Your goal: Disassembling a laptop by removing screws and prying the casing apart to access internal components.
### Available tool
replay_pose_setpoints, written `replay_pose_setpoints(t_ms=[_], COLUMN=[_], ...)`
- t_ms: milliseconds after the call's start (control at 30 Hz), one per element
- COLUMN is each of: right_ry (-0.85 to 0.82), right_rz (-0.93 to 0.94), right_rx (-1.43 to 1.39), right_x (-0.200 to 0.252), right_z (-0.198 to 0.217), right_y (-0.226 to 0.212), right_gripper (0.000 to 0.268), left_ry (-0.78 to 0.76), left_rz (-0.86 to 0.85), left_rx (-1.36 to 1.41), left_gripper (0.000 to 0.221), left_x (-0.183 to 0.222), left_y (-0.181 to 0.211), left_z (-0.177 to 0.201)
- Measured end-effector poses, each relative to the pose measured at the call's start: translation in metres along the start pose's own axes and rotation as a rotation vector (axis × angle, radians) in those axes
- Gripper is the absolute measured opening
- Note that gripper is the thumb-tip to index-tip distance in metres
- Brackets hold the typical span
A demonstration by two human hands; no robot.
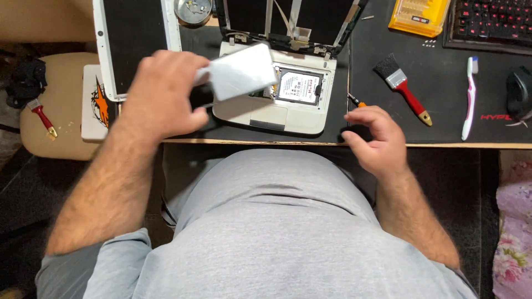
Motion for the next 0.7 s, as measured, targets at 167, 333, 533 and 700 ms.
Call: replay_pose_setpoints(t_ms=[167,333,533,700], right_ry=[0.02,0.05,0.092,0.059], right_rz=[0.151,0.284,0.273,0.292], right_rx=[0.125,0.258,0.319,0.385], right_x=[-0.007,-0.014,-0.021,-0.025], right_z=[-0.02,-0.034,-0.042,-0.051], right_y=[-0.018,-0.026,-0.012,-0.013], right_gripper=[0.026,0.024,0.042,0.044], left_ry=[0.032,0.087,0.135,0.088], left_rz=[-0.266,-0.434,-0.524,-0.552], left_rx=[-0.014,-0.008,-0.056,-0.119], left_gripper=[0.067,0.067,0.055,0.057], left_x=[-0.046,-0.077,-0.09,-0.091], left_y=[0.026,0.039,0.047,0.038], left_z=[-0.027,-0.038,-0.042,-0.063])
Point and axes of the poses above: each hand's wrist, its own x-axis away from the middle knuckle, its own z-axis out of the back of the hand, y = z × x, the point moved 9 cm from there along -x, towards the middle knuckle, and after that the axes turned 14 degrees about -z, right-handed, at the moved point
